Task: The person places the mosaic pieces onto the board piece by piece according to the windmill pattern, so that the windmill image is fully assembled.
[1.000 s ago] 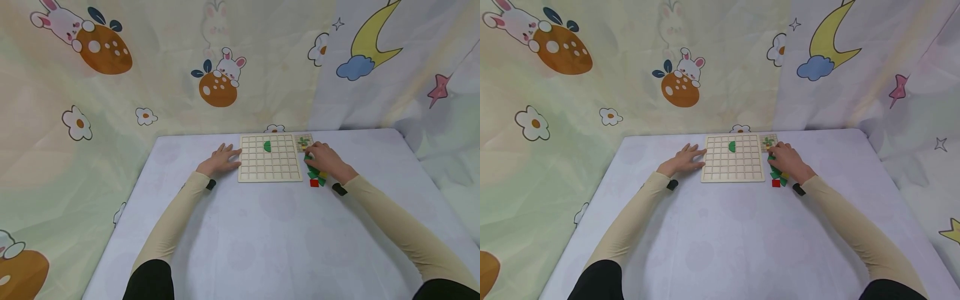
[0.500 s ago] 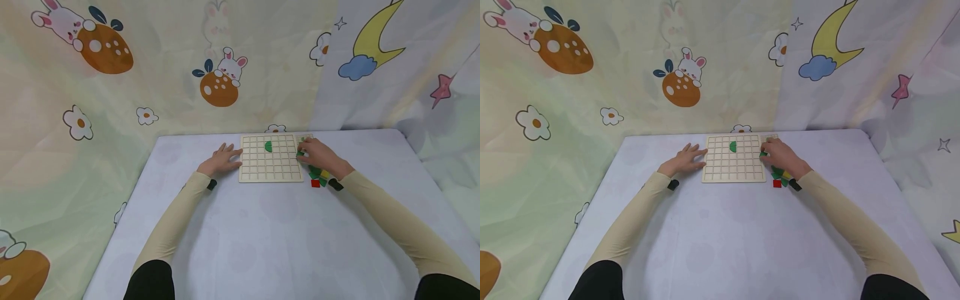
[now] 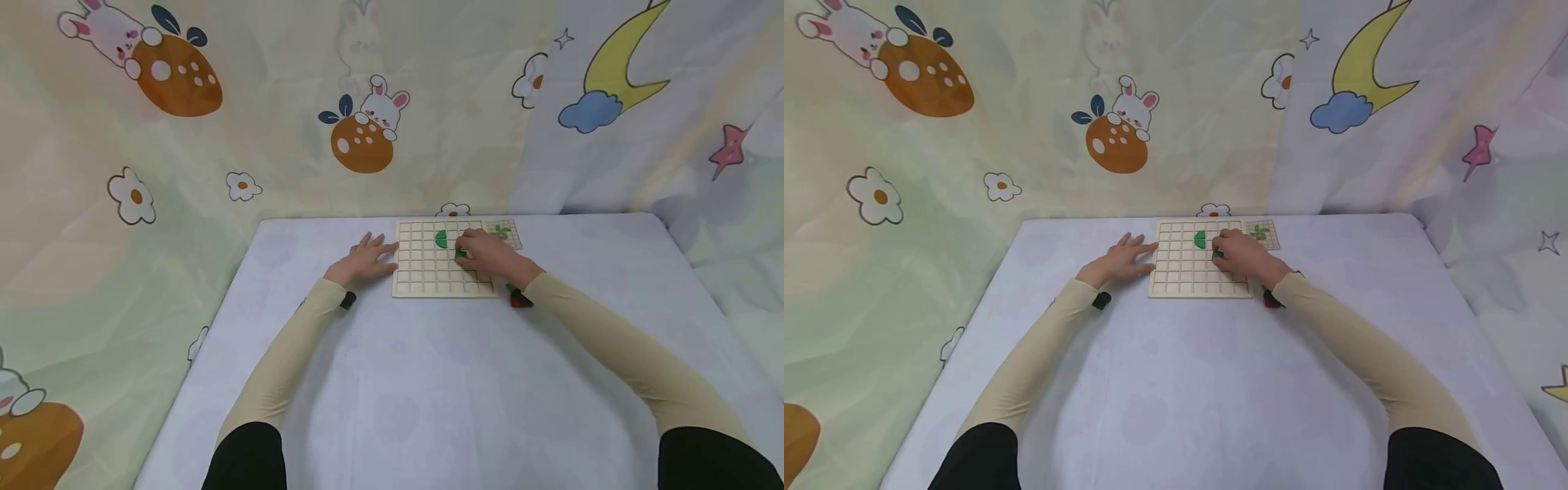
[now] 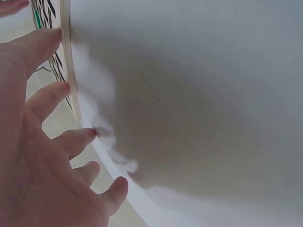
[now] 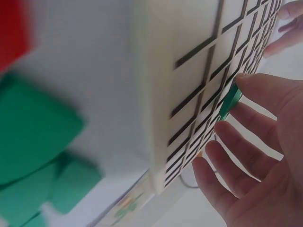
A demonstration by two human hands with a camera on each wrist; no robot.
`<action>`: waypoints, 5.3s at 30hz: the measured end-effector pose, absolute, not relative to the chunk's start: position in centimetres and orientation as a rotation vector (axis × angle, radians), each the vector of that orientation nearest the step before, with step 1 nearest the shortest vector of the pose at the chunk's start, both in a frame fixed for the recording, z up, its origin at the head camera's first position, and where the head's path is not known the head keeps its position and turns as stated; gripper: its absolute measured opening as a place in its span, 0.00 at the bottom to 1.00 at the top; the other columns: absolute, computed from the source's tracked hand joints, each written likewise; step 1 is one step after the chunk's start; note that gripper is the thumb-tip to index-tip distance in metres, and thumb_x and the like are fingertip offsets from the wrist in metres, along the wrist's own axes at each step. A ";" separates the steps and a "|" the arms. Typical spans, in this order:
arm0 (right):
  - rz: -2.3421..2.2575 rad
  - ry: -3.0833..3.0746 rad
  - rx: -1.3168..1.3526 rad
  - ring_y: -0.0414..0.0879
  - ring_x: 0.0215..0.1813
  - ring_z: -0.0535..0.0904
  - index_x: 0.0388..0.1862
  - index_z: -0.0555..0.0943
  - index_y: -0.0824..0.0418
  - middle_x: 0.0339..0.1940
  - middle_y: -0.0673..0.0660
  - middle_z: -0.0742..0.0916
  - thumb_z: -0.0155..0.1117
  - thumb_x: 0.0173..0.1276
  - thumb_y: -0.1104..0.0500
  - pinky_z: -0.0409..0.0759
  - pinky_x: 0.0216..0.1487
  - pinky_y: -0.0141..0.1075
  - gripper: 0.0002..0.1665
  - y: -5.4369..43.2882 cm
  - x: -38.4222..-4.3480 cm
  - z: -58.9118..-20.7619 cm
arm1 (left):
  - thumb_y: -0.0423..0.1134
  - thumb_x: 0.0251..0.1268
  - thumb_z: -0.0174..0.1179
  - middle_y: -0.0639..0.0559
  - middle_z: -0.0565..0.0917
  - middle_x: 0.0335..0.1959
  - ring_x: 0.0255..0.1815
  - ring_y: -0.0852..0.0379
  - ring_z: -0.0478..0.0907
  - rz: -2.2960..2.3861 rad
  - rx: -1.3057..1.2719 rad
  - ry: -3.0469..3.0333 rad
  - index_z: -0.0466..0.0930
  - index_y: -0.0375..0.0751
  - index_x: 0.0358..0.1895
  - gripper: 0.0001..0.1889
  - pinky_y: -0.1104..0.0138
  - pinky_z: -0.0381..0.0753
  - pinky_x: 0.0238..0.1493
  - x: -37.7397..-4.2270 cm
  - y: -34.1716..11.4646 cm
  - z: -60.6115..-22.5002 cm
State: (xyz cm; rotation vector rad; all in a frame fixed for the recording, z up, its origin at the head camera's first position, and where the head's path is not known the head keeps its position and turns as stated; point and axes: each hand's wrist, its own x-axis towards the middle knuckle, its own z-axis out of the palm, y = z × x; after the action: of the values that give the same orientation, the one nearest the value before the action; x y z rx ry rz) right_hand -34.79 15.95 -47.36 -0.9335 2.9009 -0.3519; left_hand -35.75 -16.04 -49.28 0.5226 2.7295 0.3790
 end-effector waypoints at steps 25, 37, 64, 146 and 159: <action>-0.245 3.014 -1.061 0.58 0.61 0.76 0.48 0.89 0.58 0.58 0.61 0.84 0.68 0.70 0.54 0.78 0.61 0.49 0.12 12.1 -35.4 -48.3 | 0.64 0.75 0.48 0.45 0.44 0.84 0.84 0.39 0.29 0.355 0.536 2.739 0.53 0.63 0.81 0.35 0.38 0.42 0.79 -35.6 -16.0 -49.3; -0.423 3.011 -1.047 0.55 0.55 0.76 0.39 0.87 0.58 0.51 0.58 0.83 0.67 0.70 0.62 0.81 0.51 0.45 0.04 12.3 -35.4 -48.6 | 0.63 0.75 0.49 0.44 0.44 0.84 0.84 0.39 0.29 0.359 0.538 2.730 0.54 0.62 0.80 0.35 0.38 0.42 0.79 -35.4 -15.9 -48.9; -0.479 2.861 -1.097 0.56 0.58 0.77 0.52 0.85 0.59 0.56 0.62 0.82 0.60 0.75 0.59 0.75 0.61 0.50 0.12 14.3 -34.2 -48.1 | 0.64 0.75 0.48 0.45 0.42 0.85 0.84 0.39 0.27 0.339 0.524 2.721 0.53 0.63 0.81 0.35 0.39 0.41 0.80 -35.6 -15.8 -49.4; -0.362 2.962 -0.535 0.63 0.59 0.71 0.47 0.83 0.66 0.60 0.67 0.78 0.68 0.69 0.53 0.75 0.61 0.56 0.17 23.8 -30.9 -48.2 | 0.65 0.74 0.48 0.45 0.43 0.85 0.84 0.40 0.28 0.318 0.520 2.739 0.54 0.63 0.80 0.35 0.39 0.43 0.79 -35.6 -15.8 -49.1; -0.373 2.960 -0.508 0.61 0.57 0.71 0.47 0.83 0.66 0.59 0.67 0.78 0.69 0.68 0.53 0.77 0.58 0.54 0.18 23.6 -31.1 -47.7 | 0.65 0.73 0.48 0.45 0.43 0.85 0.84 0.40 0.27 0.333 0.532 2.727 0.54 0.63 0.80 0.36 0.38 0.43 0.79 -35.8 -15.9 -49.3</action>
State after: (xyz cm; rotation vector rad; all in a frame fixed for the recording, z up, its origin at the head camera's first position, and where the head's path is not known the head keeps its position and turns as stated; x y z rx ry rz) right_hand -31.10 23.56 -47.72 -0.5078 2.9596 -0.3731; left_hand -35.80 -15.88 -49.28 0.5318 2.7270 0.3325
